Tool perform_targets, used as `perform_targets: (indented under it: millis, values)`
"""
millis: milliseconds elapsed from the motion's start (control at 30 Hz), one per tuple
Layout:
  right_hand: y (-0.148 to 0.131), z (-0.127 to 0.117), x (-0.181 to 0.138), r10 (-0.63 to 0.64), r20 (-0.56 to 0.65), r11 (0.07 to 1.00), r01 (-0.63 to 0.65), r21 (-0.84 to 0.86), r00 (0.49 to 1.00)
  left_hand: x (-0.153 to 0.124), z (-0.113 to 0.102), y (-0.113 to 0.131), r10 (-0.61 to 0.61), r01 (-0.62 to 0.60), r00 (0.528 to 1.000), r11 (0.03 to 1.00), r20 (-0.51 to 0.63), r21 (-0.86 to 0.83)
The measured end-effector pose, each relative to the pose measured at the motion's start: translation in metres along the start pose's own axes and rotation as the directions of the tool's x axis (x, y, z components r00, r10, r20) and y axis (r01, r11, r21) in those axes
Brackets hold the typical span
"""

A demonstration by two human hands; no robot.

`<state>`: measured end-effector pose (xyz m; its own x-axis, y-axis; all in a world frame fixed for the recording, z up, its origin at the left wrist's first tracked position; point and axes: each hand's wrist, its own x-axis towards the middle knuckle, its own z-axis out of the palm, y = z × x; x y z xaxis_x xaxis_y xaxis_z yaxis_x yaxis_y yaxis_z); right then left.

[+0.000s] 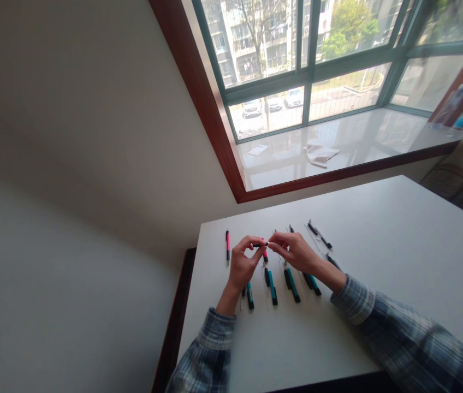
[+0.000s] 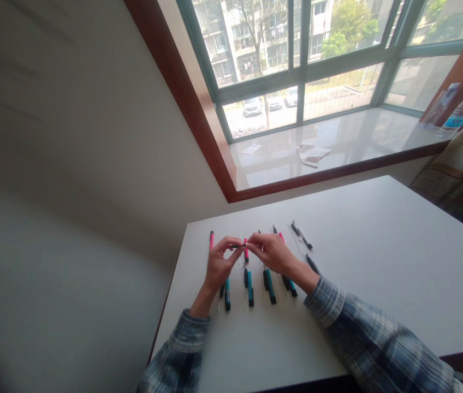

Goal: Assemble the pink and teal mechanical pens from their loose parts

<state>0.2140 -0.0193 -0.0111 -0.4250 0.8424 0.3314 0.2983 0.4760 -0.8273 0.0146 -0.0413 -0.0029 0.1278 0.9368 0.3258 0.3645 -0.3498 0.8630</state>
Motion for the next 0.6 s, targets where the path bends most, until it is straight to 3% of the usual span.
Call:
perform_targets:
  millis: [400, 600]
  values:
    - [0.0022, 0.0020, -0.0007, 0.023, 0.065, 0.997, -0.018, -0.076, 0.998, -0.0009, -0.0014, 0.0052, 0.046, -0.050, 0.998, 0.995, 0.043, 0.091]
    - [0.0007, 0.0047, -0.0026, -0.009, 0.016, 0.997, 0.010, -0.079, 1.000, 0.0012, 0.0005, -0.0005, -0.061, 0.056, 0.997, 0.992, -0.037, -0.115]
